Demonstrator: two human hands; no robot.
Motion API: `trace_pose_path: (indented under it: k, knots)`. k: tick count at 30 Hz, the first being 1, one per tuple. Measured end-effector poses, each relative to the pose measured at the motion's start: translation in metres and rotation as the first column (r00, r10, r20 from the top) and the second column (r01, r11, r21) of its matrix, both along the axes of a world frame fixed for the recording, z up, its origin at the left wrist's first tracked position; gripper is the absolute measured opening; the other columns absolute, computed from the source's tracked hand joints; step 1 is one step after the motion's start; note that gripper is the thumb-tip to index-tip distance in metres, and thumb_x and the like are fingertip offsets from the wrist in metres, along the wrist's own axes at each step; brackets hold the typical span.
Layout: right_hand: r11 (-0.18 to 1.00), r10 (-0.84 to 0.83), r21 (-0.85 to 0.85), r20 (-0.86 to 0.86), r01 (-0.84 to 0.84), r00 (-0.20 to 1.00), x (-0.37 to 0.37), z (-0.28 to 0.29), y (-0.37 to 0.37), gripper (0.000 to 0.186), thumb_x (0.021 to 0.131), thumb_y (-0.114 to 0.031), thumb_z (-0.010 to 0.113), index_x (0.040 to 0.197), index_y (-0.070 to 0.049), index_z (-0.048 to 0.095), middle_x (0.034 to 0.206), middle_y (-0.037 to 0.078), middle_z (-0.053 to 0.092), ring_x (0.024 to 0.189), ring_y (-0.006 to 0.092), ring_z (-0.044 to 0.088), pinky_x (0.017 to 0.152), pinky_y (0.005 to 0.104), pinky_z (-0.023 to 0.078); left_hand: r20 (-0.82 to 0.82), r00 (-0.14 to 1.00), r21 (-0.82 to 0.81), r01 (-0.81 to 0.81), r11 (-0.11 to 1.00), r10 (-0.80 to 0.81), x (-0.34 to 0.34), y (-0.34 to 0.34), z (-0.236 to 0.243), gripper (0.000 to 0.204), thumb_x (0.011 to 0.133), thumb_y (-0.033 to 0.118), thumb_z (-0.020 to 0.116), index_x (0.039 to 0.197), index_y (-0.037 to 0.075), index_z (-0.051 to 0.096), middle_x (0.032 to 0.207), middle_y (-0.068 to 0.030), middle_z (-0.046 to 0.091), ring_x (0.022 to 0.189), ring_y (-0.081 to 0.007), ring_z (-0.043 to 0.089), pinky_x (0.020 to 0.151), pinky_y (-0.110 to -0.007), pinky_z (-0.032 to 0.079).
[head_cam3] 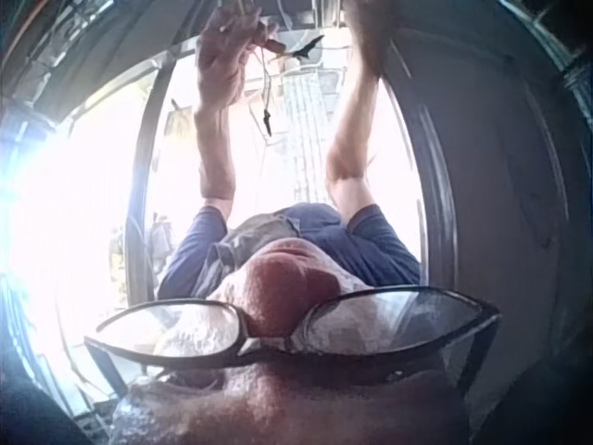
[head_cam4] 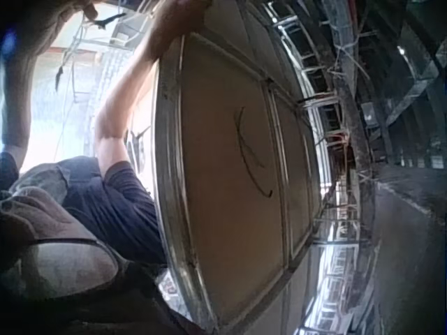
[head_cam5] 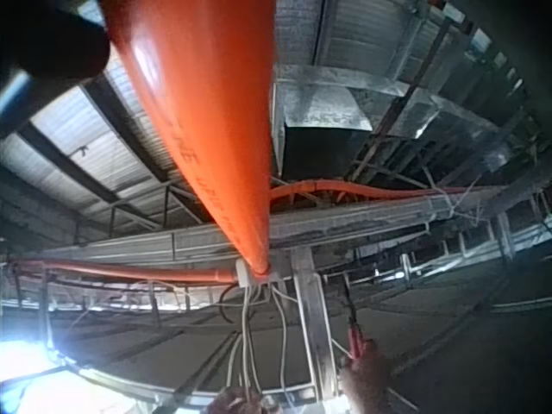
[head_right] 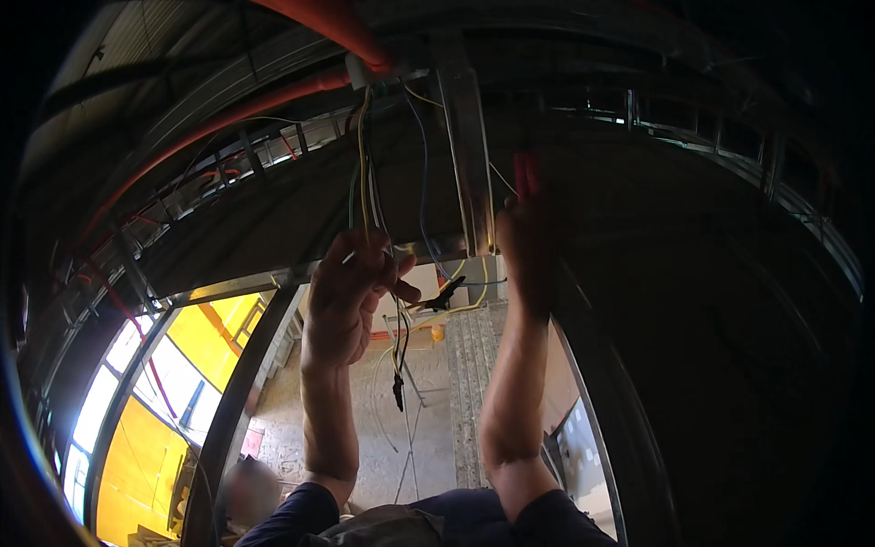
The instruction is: The person puts on eyeglasses, removes tape and strips insulation from hanging wires using pliers and by hand, and arranges the wires in the ceiling frame.
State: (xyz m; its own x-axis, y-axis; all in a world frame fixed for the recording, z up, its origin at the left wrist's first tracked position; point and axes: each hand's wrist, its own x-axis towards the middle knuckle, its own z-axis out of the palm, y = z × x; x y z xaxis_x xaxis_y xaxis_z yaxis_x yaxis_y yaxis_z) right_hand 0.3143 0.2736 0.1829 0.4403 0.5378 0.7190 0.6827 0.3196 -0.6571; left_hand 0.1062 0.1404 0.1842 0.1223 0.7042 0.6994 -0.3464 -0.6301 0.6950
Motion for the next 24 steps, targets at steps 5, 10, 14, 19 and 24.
trace_pose_path:
  k: [5, 10, 14, 19, 24]
  knots:
    - [0.978, -0.016, 0.208, 0.232, -0.034, 0.973, 0.005, -0.006, 0.006, 0.043, 0.087, -0.024, 0.067, 0.124, -0.003, 0.061, 0.110, 0.021, 0.068, 0.103, 0.0406, 0.066, 0.090, 0.0452, 0.053, 0.020, 1.000, -0.034, 0.012, 0.999, -0.011, 0.005, -0.002, 0.003, 0.026, 0.095, 0.003, 0.060, 0.119, -0.004, 0.053, 0.102, -0.0071, 0.062, 0.098, -0.0255, 0.071, 0.075, -0.037, 0.064]
    - [0.994, -0.070, -0.078, 0.129, 0.081, 0.989, 0.005, 0.008, -0.003, 0.043, 0.087, -0.027, 0.068, 0.123, -0.005, 0.061, 0.111, 0.020, 0.068, 0.105, 0.0384, 0.066, 0.089, 0.0455, 0.053, 0.051, 0.998, -0.051, -0.028, 0.998, 0.030, 0.003, -0.003, 0.001, 0.025, 0.096, 0.002, 0.060, 0.119, -0.004, 0.055, 0.099, -0.0077, 0.062, 0.097, -0.0242, 0.071, 0.081, -0.040, 0.064]
    - [0.999, -0.012, -0.031, -0.031, 0.011, 0.999, 0.006, 0.016, -0.015, 0.039, 0.093, -0.033, 0.058, 0.121, -0.006, 0.062, 0.103, 0.021, 0.068, 0.098, 0.0391, 0.068, 0.084, 0.0478, 0.055, 0.022, 0.999, 0.031, 0.022, 0.999, -0.023, 0.003, 0.004, -0.002, 0.023, 0.097, 0.003, 0.060, 0.119, -0.004, 0.056, 0.098, -0.0075, 0.061, 0.089, -0.0194, 0.070, 0.086, -0.042, 0.062]
    - [0.992, -0.048, -0.119, 0.034, 0.052, 0.998, 0.044, 0.026, 0.034, 0.041, 0.084, -0.030, 0.072, 0.114, -0.004, 0.065, 0.102, 0.019, 0.070, 0.099, 0.0345, 0.068, 0.083, 0.0446, 0.054, -0.239, 0.952, 0.152, -0.160, 0.975, 0.193, 0.011, 0.017, -0.006, 0.023, 0.101, 0.011, 0.058, 0.119, -0.003, 0.055, 0.097, -0.0077, 0.061, 0.086, -0.0193, 0.071, 0.097, -0.044, 0.057]
    - [0.973, -0.147, -0.124, 0.321, 0.196, 0.936, 0.033, 0.052, -0.005, 0.035, 0.079, -0.031, 0.077, 0.103, -0.006, 0.070, 0.086, 0.016, 0.072, 0.086, 0.0307, 0.071, 0.076, 0.0422, 0.055, -0.132, 0.977, 0.196, -0.142, 0.970, 0.169, 0.008, 0.022, -0.014, 0.030, 0.100, 0.015, 0.060, 0.123, -0.004, 0.053, 0.092, -0.0080, 0.063, 0.084, -0.0218, 0.072, 0.102, -0.046, 0.053]
